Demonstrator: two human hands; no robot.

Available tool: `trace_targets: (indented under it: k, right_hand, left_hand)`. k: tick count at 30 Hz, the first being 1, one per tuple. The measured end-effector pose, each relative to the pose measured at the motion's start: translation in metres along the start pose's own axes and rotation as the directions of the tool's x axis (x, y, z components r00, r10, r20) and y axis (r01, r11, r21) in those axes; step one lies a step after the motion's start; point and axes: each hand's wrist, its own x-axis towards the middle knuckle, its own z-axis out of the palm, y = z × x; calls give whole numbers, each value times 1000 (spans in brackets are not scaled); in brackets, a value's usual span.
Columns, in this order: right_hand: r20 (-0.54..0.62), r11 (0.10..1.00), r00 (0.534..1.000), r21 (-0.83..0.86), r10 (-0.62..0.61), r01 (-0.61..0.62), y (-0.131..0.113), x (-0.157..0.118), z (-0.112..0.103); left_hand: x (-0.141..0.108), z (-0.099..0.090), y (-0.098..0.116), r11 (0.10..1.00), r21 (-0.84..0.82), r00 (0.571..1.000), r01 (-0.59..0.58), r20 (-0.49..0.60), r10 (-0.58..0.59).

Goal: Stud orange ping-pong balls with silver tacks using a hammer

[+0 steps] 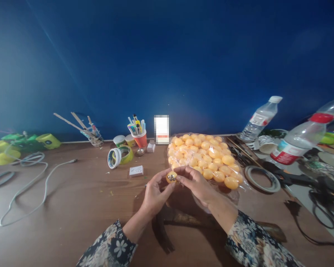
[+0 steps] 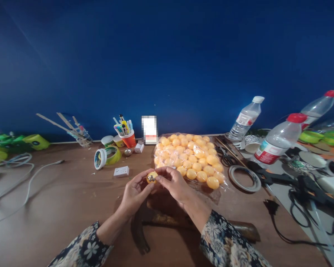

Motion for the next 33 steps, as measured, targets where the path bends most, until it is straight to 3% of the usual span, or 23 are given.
trace_targets:
  k: [12,22,29,33]
  right_hand:
    - [74,999,997,0,-34,34,5,0,2]
    - [114,993,993,109,24,-37,1,-4,4]
    - [153,999,987,21,-40,37,5,-3,2]
    - [166,998,986,57,-23,14,7,-3,5]
  left_hand:
    - [2,-5,-5,999,54,997,-9,-70,12]
    - [5,-8,-4,992,-125,1000,31,-1,-31]
    - [4,-7,1,985,-159,997,68,-35,-74]
    - [5,-9,-1,980,-188,998,63,-16,-67]
